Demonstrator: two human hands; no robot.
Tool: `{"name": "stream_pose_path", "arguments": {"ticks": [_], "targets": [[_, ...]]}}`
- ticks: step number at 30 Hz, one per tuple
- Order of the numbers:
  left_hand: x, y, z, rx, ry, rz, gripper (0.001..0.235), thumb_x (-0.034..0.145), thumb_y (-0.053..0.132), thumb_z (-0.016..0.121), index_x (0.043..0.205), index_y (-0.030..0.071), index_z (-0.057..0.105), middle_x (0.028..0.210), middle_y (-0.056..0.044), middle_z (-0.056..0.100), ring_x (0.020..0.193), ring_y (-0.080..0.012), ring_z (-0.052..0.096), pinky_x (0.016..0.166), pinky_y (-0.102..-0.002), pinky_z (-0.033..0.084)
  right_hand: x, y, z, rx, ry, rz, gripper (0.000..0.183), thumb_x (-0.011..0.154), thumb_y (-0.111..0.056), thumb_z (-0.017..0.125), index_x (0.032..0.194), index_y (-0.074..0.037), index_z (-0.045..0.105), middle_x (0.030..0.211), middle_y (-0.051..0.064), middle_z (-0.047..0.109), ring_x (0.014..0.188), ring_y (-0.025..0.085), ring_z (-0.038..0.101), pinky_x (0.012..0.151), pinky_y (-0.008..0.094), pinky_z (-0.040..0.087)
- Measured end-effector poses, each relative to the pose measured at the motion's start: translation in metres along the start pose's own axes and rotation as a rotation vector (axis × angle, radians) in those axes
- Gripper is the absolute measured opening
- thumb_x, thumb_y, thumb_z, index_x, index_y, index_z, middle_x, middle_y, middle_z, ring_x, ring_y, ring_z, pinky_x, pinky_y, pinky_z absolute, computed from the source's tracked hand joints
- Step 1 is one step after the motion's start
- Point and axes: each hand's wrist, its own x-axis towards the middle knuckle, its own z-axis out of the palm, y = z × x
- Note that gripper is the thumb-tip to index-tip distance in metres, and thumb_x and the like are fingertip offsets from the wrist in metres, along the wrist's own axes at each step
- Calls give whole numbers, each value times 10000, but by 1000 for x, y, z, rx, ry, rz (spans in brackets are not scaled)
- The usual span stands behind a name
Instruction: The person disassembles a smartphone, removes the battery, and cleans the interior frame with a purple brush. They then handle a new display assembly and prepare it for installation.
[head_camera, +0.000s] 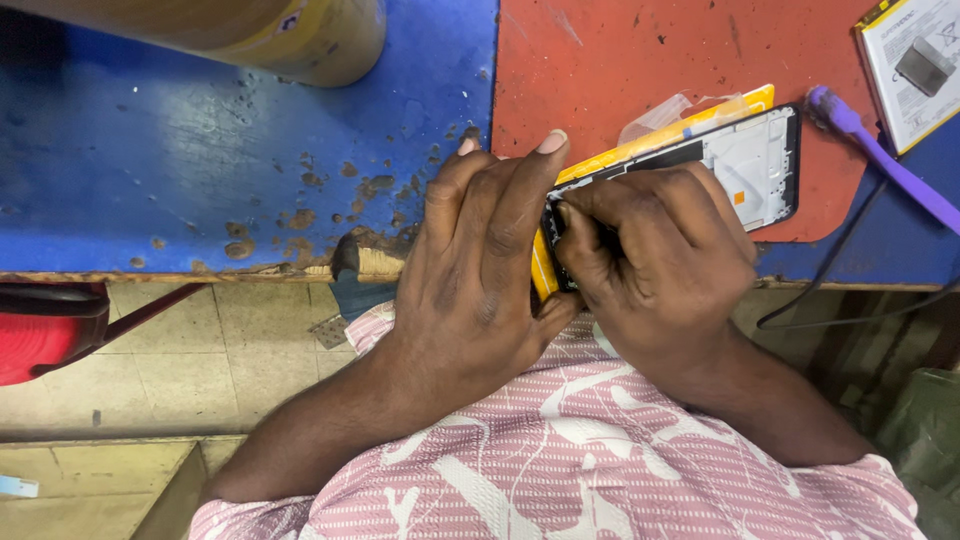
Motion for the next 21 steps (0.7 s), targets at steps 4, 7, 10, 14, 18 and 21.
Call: {"name": "stream_pose_path", "arguments": {"ticks": [4, 7, 10, 14, 18, 21], "targets": [[-1, 0, 1, 11, 11, 5, 1145, 718, 181, 944, 1526, -7, 155, 1295, -232, 485, 1278, -392, 469, 1219, -622, 315, -1, 1, 1, 4, 12, 3, 148, 935, -30, 823, 998, 4, 694, 964, 115, 658, 877, 277, 651, 715, 372, 524], [-1, -2, 3, 1, 13, 24, 1144, 746, 238, 932, 1525, -25, 137, 1306, -249, 475, 1274, -380, 472, 1220, -621, 323, 0, 4, -1, 35, -8, -27, 152, 897, -21, 828, 926, 11, 682, 906, 114, 655, 825, 277, 641, 715, 400, 516], [-1, -1, 3, 26, 16, 6, 1130, 810, 290, 934, 1553, -22, 141, 1320, -232, 480, 1290, -379, 467, 1245, -607, 344, -1, 6, -2, 54, -35, -29, 151, 885, -25, 823, 946, 9, 688, 927, 112, 658, 843, 269, 641, 727, 389, 518], [-1, -1, 2, 41, 25, 21, 1112, 816, 296, 924, 1541, -26, 146, 1319, -236, 485, 1274, -384, 477, 1227, -608, 355, -4, 8, -1, 58, -46, -40, 165, 894, -42, 832, 972, 9, 697, 944, 112, 657, 840, 257, 636, 714, 369, 514], [-2, -1, 2, 38, 28, 14, 1096, 803, 263, 921, 1539, -21, 161, 1315, -227, 498, 1279, -382, 483, 1226, -585, 344, -3, 8, 1, 30, -22, -47, 163, 897, -42, 837, 957, 9, 694, 927, 111, 656, 823, 257, 630, 701, 374, 509], [-2, -1, 4, 49, 16, 4, 1089, 795, 268, 934, 1530, -26, 187, 1305, -218, 512, 1277, -377, 498, 1234, -574, 330, -4, 6, 2, -4, 0, -31, 157, 925, -39, 827, 968, 5, 683, 939, 113, 653, 853, 265, 634, 704, 373, 518]]}}
